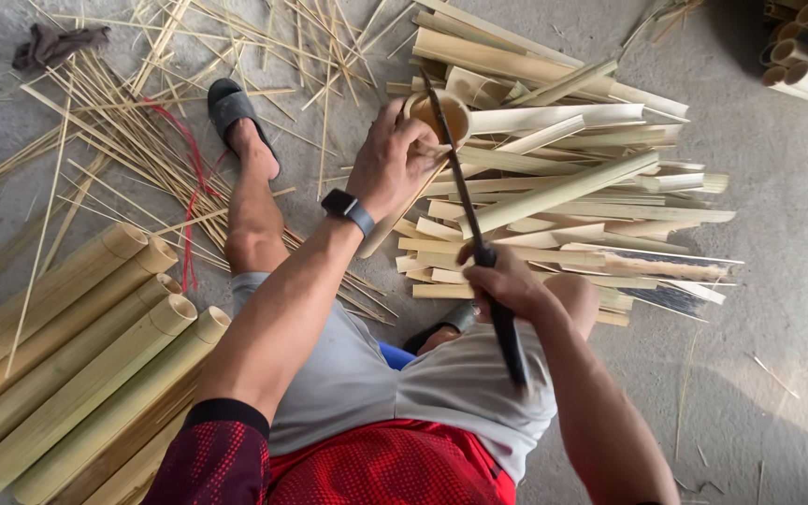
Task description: The person sits on a low stool and uses a knife to split bamboo poles into thin strips. They hold the bamboo sections in their left hand and use the knife in their right hand to carefully slice the material lengthwise, creating a pile of finished strips on the floor.
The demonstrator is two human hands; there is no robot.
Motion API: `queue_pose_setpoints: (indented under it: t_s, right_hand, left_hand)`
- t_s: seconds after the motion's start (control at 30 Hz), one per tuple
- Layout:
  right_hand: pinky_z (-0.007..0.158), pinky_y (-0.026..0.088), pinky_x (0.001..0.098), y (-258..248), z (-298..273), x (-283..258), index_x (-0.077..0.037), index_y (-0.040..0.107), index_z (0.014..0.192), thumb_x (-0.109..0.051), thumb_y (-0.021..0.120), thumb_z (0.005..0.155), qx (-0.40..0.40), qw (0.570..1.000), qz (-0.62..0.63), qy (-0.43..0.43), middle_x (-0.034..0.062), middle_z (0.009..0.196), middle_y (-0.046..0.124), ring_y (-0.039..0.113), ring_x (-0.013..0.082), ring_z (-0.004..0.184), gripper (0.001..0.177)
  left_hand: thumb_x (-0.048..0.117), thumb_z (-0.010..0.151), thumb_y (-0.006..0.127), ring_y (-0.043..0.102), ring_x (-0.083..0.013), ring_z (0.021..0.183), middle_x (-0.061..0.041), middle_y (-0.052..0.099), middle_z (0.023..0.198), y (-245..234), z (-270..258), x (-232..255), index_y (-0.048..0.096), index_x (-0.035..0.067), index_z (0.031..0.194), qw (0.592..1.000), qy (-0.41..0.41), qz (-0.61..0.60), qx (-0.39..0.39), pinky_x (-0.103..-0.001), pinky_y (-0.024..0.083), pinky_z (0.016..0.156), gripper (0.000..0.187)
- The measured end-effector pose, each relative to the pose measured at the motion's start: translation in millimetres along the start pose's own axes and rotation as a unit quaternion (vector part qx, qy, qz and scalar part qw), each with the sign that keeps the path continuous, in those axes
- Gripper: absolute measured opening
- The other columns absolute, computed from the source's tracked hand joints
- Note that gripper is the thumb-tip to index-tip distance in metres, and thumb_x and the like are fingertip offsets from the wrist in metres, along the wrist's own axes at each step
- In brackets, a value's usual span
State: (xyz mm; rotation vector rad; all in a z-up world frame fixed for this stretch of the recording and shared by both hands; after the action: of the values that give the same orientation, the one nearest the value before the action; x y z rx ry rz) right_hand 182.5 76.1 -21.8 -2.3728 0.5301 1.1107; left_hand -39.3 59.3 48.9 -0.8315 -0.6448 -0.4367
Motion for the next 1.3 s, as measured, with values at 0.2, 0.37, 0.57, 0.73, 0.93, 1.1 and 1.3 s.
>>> queue_pose_setpoints:
  t_s: [0.2, 0.37, 0.57, 0.73, 0.93, 1.1, 1.3]
  right_hand:
    - [0.034, 0.042, 0.0349, 59, 20, 38, -0.004, 0.059, 0.092, -0.020, 0.065, 0.089, -0.055, 0.993, 0.097, 0.037, 0.0090, 0.052, 0.053, 0.052, 0.0180, 0.036, 0.018]
    - [0.038, 0.044, 0.0379, 116, 66, 120, 0.000, 0.055, 0.085, -0.016, 0.069, 0.087, -0.127, 0.965, 0.118, 0.198, 0.0079, 0.056, 0.052, 0.051, 0.0197, 0.041, 0.021]
    - [0.043, 0.051, 0.0458, 104, 77, 122, -0.001, 0.059, 0.085, -0.018, 0.065, 0.087, -0.029, 0.995, -0.018, 0.089, 0.0136, 0.059, 0.056, 0.059, 0.0261, 0.046, 0.018]
    - [0.049, 0.052, 0.0545, 57, 97, 100, 0.000, 0.064, 0.099, -0.013, 0.073, 0.079, 0.205, 0.893, -0.388, -0.098, 0.0261, 0.080, 0.062, 0.064, 0.0436, 0.061, 0.026]
    - [0.043, 0.054, 0.0411, -14, 92, 134, 0.000, 0.059, 0.103, -0.017, 0.069, 0.085, 0.098, 0.988, 0.038, 0.114, 0.0117, 0.071, 0.059, 0.061, 0.0226, 0.052, 0.026]
    - [0.040, 0.046, 0.0396, -23, 55, 129, -0.005, 0.053, 0.096, -0.026, 0.064, 0.091, 0.111, 0.964, 0.215, 0.112, 0.0086, 0.065, 0.053, 0.053, 0.0202, 0.047, 0.024]
    - [0.059, 0.057, 0.0327, 1, -25, 71, 0.011, 0.060, 0.105, -0.027, 0.050, 0.096, -0.067, 0.950, 0.272, -0.136, 0.0114, 0.082, 0.068, 0.069, 0.0189, 0.074, 0.040]
  left_hand:
    - [0.003, 0.079, 0.086, 0.059, -0.0363, 0.123, -0.015, 0.053, 0.138, -16, -12, -4, 0.064, 0.008, 0.102, 0.999, -0.022, -0.038, -0.015, -0.042, 0.053, 0.100, 0.032]
    - [0.003, 0.079, 0.087, 0.061, -0.0341, 0.121, -0.014, 0.054, 0.136, -41, -10, -4, 0.064, 0.007, 0.100, 0.999, -0.031, -0.040, -0.020, -0.041, 0.054, 0.100, 0.031]
    - [0.001, 0.079, 0.086, 0.061, -0.0342, 0.118, -0.016, 0.052, 0.138, -48, -18, -8, 0.064, 0.006, 0.103, 0.998, -0.041, -0.046, -0.012, -0.041, 0.054, 0.099, 0.033]
    - [0.002, 0.080, 0.087, 0.059, -0.0362, 0.122, -0.019, 0.050, 0.142, -22, -5, -18, 0.065, 0.007, 0.103, 1.000, -0.030, -0.006, 0.001, -0.041, 0.053, 0.100, 0.032]
    - [0.007, 0.081, 0.089, 0.053, -0.0399, 0.136, -0.021, 0.050, 0.143, -52, -13, -38, 0.064, 0.005, 0.100, 1.000, -0.009, 0.005, -0.002, -0.048, 0.047, 0.114, 0.032]
    - [0.009, 0.083, 0.089, 0.049, -0.0404, 0.146, -0.023, 0.044, 0.159, -92, -53, -20, 0.063, 0.005, 0.094, 0.998, 0.017, -0.047, -0.048, -0.048, 0.041, 0.122, 0.029]
    - [0.016, 0.077, 0.093, 0.047, -0.0362, 0.149, -0.018, 0.047, 0.158, -141, -99, -1, 0.071, 0.008, 0.089, 0.999, -0.001, -0.018, -0.034, -0.047, 0.039, 0.125, 0.027]
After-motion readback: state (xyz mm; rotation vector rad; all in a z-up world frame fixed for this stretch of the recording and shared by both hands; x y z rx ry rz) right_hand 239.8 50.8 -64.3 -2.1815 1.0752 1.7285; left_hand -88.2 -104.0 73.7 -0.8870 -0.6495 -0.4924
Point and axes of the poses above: each hand's wrist, its own z-axis towards the middle knuckle, its own y-axis out of the palm, x = y × z, the point moved 9 cm from there along z, towards the middle knuckle
